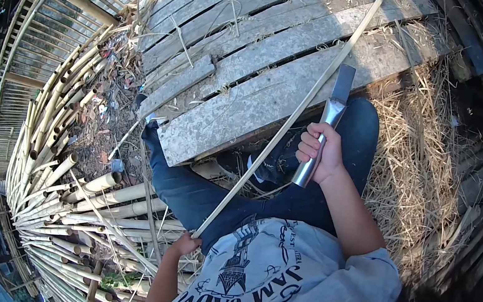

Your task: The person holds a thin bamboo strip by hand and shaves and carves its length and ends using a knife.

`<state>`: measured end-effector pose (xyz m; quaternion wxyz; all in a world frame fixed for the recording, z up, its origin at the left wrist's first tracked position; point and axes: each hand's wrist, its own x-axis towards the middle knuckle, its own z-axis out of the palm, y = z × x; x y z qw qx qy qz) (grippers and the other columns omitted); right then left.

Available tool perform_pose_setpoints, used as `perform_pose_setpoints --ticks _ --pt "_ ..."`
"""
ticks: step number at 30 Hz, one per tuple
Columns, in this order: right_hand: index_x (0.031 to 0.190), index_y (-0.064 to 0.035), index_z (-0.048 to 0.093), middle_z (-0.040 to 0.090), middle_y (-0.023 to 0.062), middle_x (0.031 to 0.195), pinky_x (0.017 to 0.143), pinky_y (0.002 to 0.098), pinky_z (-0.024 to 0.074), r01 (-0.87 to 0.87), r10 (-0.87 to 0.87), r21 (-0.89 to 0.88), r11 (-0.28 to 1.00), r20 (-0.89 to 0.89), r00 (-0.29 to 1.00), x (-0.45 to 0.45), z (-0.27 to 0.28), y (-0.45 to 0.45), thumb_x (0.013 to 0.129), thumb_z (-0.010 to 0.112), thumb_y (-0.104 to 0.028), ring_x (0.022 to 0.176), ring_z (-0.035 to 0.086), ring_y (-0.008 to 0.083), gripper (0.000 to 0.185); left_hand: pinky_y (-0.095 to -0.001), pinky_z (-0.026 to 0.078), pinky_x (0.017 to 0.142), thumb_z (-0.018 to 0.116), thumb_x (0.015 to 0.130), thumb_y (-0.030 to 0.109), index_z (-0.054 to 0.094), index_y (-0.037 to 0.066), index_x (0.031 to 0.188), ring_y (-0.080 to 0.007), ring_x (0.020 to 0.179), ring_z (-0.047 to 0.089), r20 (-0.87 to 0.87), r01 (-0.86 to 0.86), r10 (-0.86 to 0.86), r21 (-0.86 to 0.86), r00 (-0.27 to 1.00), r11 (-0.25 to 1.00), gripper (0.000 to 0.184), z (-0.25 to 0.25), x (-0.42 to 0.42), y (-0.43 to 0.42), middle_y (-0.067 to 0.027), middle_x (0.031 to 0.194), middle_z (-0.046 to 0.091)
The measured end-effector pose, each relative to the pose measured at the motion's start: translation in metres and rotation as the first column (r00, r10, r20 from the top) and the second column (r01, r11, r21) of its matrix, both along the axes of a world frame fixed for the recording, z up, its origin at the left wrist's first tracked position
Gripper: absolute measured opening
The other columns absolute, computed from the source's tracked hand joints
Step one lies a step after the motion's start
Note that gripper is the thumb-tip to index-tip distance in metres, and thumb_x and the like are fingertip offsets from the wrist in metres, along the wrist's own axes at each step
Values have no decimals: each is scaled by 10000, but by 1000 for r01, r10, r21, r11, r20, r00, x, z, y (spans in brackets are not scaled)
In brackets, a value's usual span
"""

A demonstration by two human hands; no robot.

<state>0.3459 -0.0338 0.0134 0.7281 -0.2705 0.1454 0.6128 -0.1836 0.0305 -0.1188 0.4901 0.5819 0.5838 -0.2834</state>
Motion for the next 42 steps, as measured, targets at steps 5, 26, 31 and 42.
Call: perform_pose_setpoints --ticks 5,26,31,42 --pt "656 -166 401 361 -51 511 437 285 347 -206 204 -48 977 -52 978 -13 -15 -8 853 559 -210 409 370 96 256 -297 432 475 633 761 255 578 -27 1001 -146 525 535 -29 -2 1 -10 1000 1000 374 15 13 4 -57 662 579" --pt "794 -34 540 519 24 602 417 270 440 -348 702 -628 696 493 514 -12 -36 8 837 682 -169 448 507 115 201 -323 499 606 620 742 215 512 -85 1142 -196 656 628 -72 -201 204 41 976 979 512 40 39 -16 -138 821 657" --pt "853 -43 509 497 19 583 398 274 418 -353 721 -661 662 433 540 -20 -40 15 840 694 -149 434 490 101 214 -355 514 688 608 758 220 507 -85 1150 -250 737 659 -90 -305 309 51 947 951 507 58 59 -22 -188 883 672" --pt "702 -52 476 461 28 541 376 284 391 -450 874 -751 483 379 305 -31 -40 15 787 606 -46 393 451 123 156 -422 464 921 614 764 268 519 -73 1162 -400 1074 605 -229 -105 129 115 965 988 533 63 67 -14 -300 1115 617"
